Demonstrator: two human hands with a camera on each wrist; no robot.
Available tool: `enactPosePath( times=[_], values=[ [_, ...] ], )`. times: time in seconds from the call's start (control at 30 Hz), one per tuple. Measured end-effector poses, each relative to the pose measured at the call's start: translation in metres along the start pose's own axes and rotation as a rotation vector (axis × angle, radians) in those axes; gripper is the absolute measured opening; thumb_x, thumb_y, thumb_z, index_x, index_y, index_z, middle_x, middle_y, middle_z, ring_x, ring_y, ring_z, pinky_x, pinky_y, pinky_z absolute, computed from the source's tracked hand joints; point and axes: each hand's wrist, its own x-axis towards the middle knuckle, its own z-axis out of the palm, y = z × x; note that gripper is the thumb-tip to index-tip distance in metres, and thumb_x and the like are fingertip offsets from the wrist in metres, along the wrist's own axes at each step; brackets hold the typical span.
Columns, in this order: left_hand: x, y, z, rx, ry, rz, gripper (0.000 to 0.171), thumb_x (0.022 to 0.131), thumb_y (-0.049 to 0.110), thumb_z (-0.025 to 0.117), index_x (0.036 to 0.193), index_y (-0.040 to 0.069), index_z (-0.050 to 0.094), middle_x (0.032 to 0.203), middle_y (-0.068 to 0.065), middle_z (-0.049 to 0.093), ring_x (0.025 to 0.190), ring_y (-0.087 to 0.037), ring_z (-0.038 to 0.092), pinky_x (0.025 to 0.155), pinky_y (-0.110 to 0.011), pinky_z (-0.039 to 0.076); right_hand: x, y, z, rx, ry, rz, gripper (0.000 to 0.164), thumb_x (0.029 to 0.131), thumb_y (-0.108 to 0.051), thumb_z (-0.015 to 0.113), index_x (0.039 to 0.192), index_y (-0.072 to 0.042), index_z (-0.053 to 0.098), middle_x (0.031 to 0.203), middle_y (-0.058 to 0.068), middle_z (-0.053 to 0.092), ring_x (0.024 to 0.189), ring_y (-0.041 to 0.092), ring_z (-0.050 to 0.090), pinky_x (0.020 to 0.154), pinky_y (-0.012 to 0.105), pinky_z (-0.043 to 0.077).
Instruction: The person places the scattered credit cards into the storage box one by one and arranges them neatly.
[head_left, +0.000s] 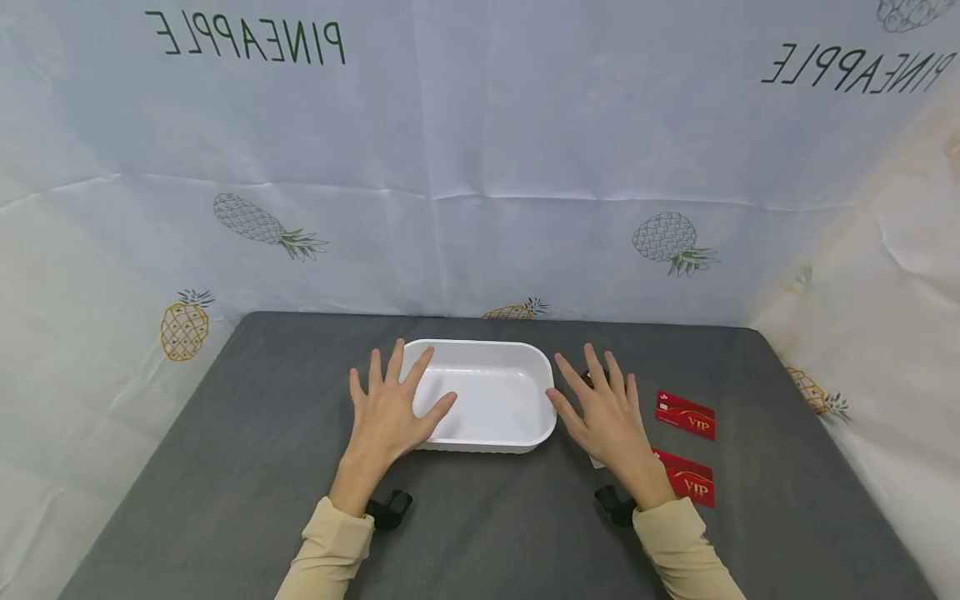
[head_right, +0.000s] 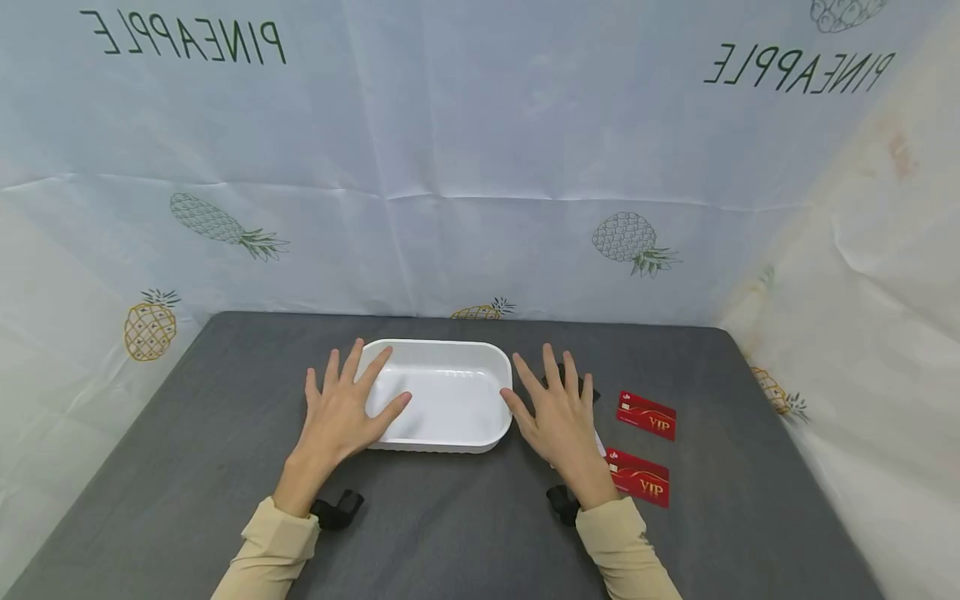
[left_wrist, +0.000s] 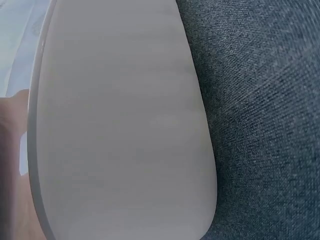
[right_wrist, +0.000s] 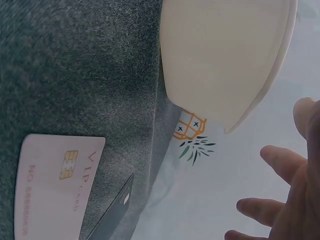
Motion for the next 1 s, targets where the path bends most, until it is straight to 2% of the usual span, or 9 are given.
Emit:
enactPosePath(
  times=[0.17,0.33,0.47,0.7,0.87,1.0],
  values=[
    [-0.002,-0.005,-0.001,-0.038,-0.018,-0.013,0.079,0.092,0.069,0.056,0.160,0.035,0.033,0.170,-0.017,0.022,0.153,-0.054,0.020,0.115,-0.080,0.011,-0.001,0.001,0.001,0.000,0.002,0.002,0.067,0.099,-0.049,0.061,0.157,-0.025,0.041,0.169,0.022,0.023,0.155,0.052,0.015,0.118,0.077,0.013],
    [-0.005,-0.014,-0.002,-0.123,-0.044,-0.028,0.079,0.092,0.067,0.058,0.160,0.038,0.031,0.170,-0.017,0.023,0.153,-0.054,0.021,0.117,-0.078,0.012,-0.004,0.003,0.001,0.009,-0.003,0.012,0.066,0.099,-0.048,0.061,0.157,-0.024,0.041,0.168,0.023,0.024,0.154,0.053,0.017,0.117,0.077,0.015],
    [-0.006,-0.026,-0.001,-0.256,-0.053,-0.030,0.080,0.092,0.060,0.064,0.160,0.032,0.032,0.169,-0.019,0.023,0.153,-0.053,0.022,0.118,-0.075,0.016,-0.006,0.006,0.000,0.017,0.005,0.006,0.065,0.100,-0.047,0.060,0.157,-0.023,0.042,0.167,0.024,0.026,0.154,0.052,0.019,0.116,0.078,0.019],
    [-0.008,-0.050,0.007,-0.488,-0.069,-0.004,0.081,0.094,0.044,0.068,0.161,0.021,0.031,0.168,-0.019,0.026,0.155,-0.042,0.025,0.116,-0.071,0.028,-0.009,0.013,-0.001,0.060,0.027,0.015,0.063,0.100,-0.047,0.061,0.155,-0.020,0.045,0.165,0.025,0.029,0.151,0.053,0.024,0.111,0.079,0.025],
    [-0.011,-0.057,0.011,-0.579,-0.091,0.011,0.078,0.094,0.041,0.069,0.161,0.023,0.031,0.167,-0.014,0.031,0.153,-0.040,0.032,0.116,-0.068,0.030,-0.011,0.020,0.001,0.140,0.068,0.020,0.061,0.099,-0.041,0.064,0.153,-0.018,0.048,0.162,0.026,0.034,0.148,0.054,0.028,0.108,0.081,0.027],
    [-0.014,-0.060,0.017,-0.616,-0.120,0.005,0.075,0.094,0.039,0.070,0.158,0.025,0.034,0.166,-0.012,0.034,0.152,-0.040,0.033,0.116,-0.068,0.030,-0.013,0.028,0.001,0.266,0.089,0.022,0.060,0.098,-0.036,0.068,0.150,-0.014,0.051,0.159,0.028,0.037,0.145,0.054,0.031,0.106,0.080,0.030]
  ],
)
